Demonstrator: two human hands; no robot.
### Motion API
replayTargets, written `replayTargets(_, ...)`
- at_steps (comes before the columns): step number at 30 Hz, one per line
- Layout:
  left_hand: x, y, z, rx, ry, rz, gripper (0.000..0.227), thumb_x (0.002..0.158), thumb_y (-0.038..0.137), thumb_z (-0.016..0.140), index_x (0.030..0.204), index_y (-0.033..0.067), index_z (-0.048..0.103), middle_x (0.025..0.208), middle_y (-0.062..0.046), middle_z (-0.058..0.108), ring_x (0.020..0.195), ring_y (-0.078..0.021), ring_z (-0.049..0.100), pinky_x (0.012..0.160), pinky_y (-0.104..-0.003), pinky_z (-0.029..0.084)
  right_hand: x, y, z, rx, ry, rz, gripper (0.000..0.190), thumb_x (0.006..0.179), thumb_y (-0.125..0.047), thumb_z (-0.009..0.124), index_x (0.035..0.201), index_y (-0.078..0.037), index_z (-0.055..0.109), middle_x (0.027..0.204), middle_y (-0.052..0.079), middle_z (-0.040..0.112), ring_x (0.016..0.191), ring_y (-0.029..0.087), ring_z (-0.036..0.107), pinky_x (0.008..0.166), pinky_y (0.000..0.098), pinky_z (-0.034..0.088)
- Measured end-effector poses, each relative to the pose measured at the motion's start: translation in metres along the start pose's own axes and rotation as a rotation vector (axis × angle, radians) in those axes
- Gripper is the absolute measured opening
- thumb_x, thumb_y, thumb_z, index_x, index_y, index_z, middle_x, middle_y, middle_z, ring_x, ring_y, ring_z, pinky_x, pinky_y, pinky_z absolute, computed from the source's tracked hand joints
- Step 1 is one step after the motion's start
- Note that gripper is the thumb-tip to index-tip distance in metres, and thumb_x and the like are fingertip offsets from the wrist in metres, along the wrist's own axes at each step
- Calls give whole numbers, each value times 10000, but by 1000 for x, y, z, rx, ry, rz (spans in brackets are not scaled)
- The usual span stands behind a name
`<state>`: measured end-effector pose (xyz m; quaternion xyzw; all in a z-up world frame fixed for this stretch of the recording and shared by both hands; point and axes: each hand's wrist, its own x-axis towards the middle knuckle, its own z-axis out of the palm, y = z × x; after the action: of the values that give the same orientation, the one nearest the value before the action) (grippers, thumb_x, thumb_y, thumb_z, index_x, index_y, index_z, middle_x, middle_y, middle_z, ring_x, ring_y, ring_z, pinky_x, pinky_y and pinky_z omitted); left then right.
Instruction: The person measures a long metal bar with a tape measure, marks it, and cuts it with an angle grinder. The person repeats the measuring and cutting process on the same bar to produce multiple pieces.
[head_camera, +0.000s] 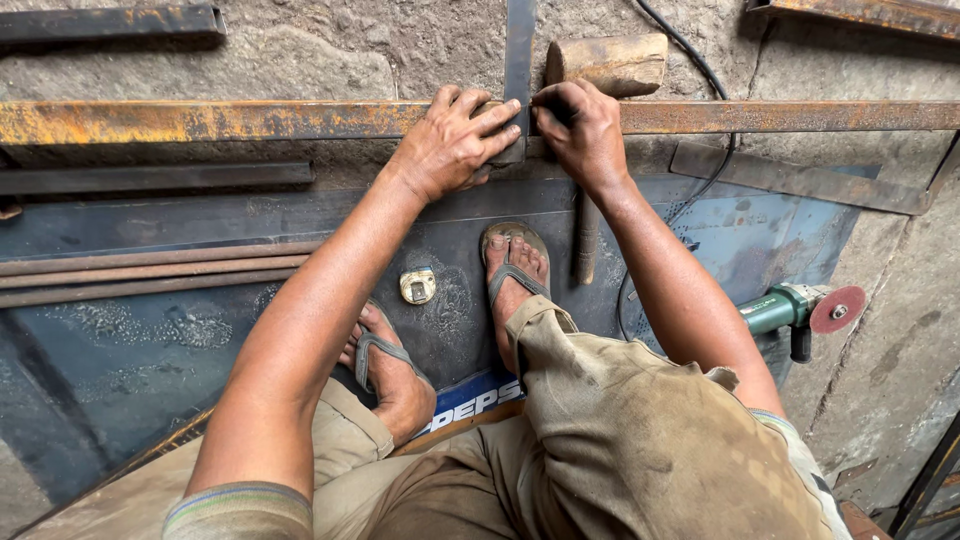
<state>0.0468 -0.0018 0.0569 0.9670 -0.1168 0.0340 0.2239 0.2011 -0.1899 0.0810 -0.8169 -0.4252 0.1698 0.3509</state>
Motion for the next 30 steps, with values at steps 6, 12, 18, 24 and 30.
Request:
replayTargets(6,1,0,-3,-21,25,-6,691,639,350,895,1294,207,727,1518,1,544,1305,-267,500,1064,-484,405,2,-4,0,-50,-10,-46,123,934,-41,763,1048,-23,721,986,142,703,895,309,717,805,414,573)
replayTargets(12,1,1,-2,-5,-24,-16,722,642,335,904,1322,179,720,1513,-15,543,1294,-276,503,1060,-485,409,-2,5,4,-112,-93,-28,98,971,-58,744,1036,-9,690,999,176,673,870,337,694,776,434,579)
replayTargets(18,2,-1,-5,-55,6,-8,726,626,344,910,1309,187,718,1509,-21,540,1301,-280,499,1071,-486,406,-74,-16,4,-145,-397,27,216,802,-132,794,959,-14,703,915,203,662,830,403,666,738,501,562)
replayTargets(24,-4,6,8,45,147,-7,634,639,261,888,1247,186,723,1318,-102,619,1277,-271,508,1055,-470,399,-112,-25,2,145,-322,302,169,875,-125,777,1012,-29,755,979,136,749,879,265,748,813,388,602)
replayTargets(30,-12,31,22,181,241,-144,386,943,123,810,1298,62,670,1126,-61,637,1187,-220,571,1080,-402,433,-134,-32,5,294,-211,400,178,905,-114,754,1059,-26,761,972,123,757,883,210,756,803,328,594)
